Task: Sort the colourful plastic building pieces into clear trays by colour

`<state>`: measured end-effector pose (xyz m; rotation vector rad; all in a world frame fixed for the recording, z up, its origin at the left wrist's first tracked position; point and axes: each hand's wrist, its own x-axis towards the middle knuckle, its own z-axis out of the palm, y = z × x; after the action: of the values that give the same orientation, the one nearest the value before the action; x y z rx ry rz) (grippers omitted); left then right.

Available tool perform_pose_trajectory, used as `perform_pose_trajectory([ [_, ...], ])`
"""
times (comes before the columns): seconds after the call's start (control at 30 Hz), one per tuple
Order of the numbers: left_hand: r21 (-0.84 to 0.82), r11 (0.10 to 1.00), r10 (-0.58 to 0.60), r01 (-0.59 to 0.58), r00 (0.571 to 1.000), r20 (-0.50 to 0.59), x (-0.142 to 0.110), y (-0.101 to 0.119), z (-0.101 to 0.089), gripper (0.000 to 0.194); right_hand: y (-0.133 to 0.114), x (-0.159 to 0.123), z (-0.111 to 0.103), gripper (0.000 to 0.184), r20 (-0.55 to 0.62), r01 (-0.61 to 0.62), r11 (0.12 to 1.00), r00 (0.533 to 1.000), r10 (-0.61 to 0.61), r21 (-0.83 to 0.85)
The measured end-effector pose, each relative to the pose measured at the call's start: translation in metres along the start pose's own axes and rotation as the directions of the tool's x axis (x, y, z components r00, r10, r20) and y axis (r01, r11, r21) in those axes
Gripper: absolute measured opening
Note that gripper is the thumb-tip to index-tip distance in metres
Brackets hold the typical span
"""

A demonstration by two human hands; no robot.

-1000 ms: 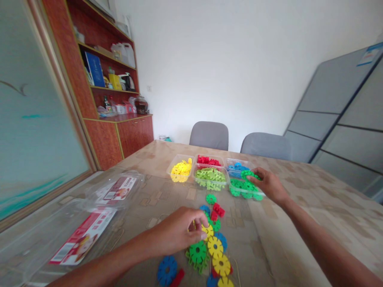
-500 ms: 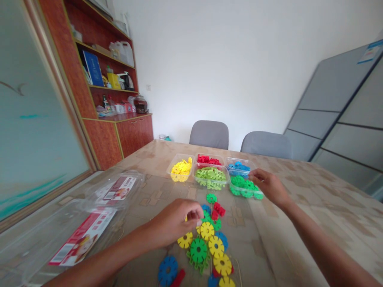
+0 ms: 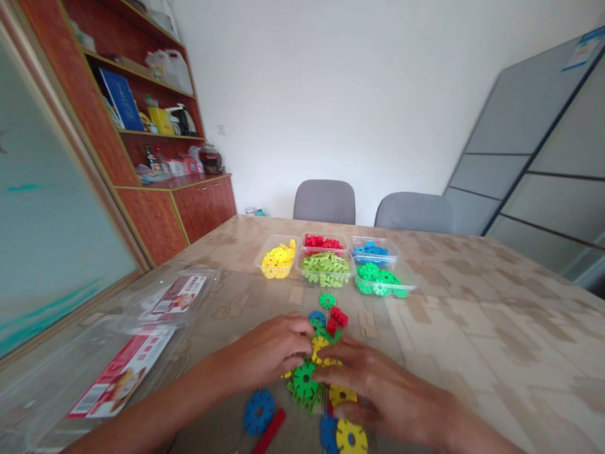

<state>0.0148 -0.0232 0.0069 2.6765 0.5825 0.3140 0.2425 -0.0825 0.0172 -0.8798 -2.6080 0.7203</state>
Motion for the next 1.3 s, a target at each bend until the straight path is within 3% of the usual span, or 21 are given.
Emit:
perform_pose_trajectory([
  [0.03, -0.001, 1.0, -0.005, 0.005, 1.0, 0.012, -0.001, 0.001, -0.001, 0.005, -0.001, 0.001, 0.001, 0.04, 0.023, 0.0, 1.0, 1.0, 0.0, -0.005],
  [0.33, 0.01, 0.998, -0.062, 0.061, 0.995, 0.073, -0.006, -0.002, 0.005, 0.035, 0.023, -0.008, -0.01, 0.014, -0.015, -0.083, 0.996, 0.996, 0.083, -0.042],
  [0.7, 0.022, 0.999, -0.053, 0.05, 0.99, 0.13, -0.005, 0.003, 0.007, 0.058, 0.044, -0.016, -0.018, 0.015, -0.024, -0.233, 0.968, 0.972, 0.232, -0.097],
  [0.97, 0.005, 0.999, -0.036, 0.036, 0.983, 0.181, -0.005, 0.006, 0.004, 0.056, 0.045, -0.02, -0.02, 0.015, 0.009, -0.301, 0.953, 0.953, 0.302, -0.024],
  [1.17, -0.021, 1.0, -0.003, 0.006, 0.987, 0.159, -0.004, 0.006, 0.001, 0.021, 0.049, -0.022, -0.021, 0.014, 0.061, -0.352, 0.935, 0.935, 0.349, 0.048],
  [1.3, 0.0, 0.999, -0.044, 0.045, 0.99, 0.131, -0.004, 0.001, -0.001, 0.012, 0.049, -0.021, -0.021, 0.015, 0.04, -0.351, 0.936, 0.936, 0.35, 0.037],
])
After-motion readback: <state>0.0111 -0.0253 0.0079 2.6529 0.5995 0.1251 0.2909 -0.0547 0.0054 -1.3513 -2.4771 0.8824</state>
